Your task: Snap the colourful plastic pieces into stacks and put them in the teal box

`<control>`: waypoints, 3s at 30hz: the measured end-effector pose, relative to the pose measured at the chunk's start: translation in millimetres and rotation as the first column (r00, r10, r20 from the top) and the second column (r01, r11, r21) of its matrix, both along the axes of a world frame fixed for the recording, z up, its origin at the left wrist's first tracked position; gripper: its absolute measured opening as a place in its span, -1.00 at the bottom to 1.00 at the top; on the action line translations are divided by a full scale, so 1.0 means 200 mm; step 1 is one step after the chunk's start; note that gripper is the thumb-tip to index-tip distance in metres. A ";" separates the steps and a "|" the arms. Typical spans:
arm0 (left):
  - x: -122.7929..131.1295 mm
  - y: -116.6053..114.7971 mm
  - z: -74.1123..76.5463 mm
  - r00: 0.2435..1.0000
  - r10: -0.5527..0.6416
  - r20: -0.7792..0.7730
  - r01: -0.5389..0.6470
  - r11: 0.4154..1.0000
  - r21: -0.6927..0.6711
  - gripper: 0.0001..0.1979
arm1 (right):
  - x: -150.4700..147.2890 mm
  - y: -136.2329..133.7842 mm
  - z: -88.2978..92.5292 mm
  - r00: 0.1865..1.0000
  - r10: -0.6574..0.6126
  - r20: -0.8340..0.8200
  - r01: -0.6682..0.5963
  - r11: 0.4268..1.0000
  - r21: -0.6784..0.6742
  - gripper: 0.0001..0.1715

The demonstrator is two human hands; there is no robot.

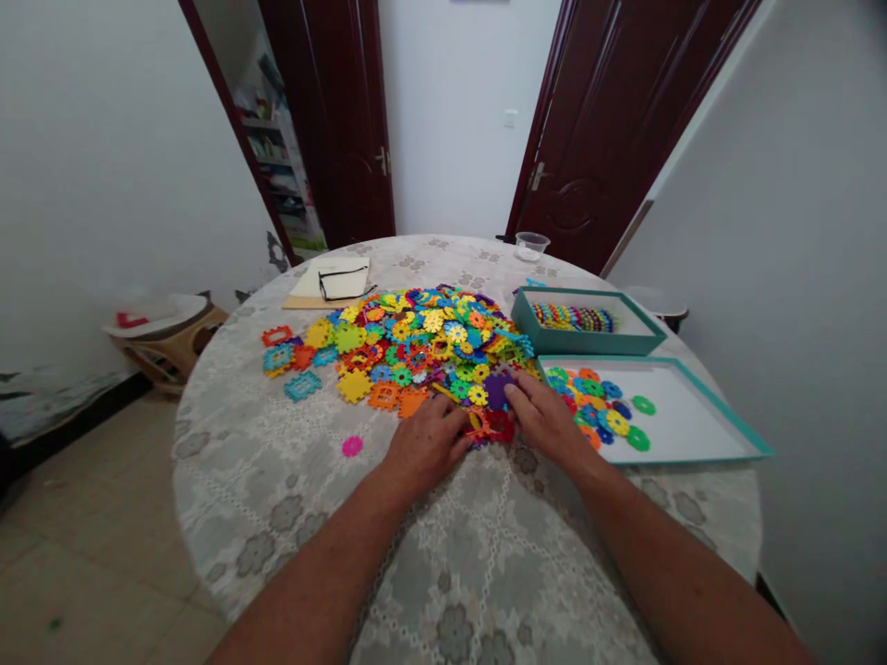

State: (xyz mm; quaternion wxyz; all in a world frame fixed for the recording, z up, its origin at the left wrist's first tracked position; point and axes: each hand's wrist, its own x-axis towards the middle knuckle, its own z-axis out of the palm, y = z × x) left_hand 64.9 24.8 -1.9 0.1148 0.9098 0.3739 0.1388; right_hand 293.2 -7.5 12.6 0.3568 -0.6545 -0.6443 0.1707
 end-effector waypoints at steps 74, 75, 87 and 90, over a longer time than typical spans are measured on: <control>-0.01 0.08 -0.08 0.952 0.124 0.281 -0.104 0.991 -0.085 -0.77 | 0.08 -0.04 0.09 0.935 0.352 -0.031 -0.343 0.882 -0.323 -0.83; -0.01 0.08 -0.07 0.940 0.155 0.305 -0.124 0.985 -0.118 -0.75 | 0.08 -0.04 0.09 0.937 0.349 -0.013 -0.335 0.889 -0.312 -0.84; 0.01 0.03 0.05 0.870 0.233 0.435 -0.061 0.925 -0.375 -0.69 | 0.00 -0.02 0.01 0.846 0.210 -0.489 -0.353 0.909 -0.221 -0.66; 0.01 0.01 0.08 0.856 0.267 0.443 -0.039 0.887 -0.460 -0.70 | -0.03 0.00 -0.05 0.848 0.148 -0.508 -0.307 0.920 -0.243 -0.67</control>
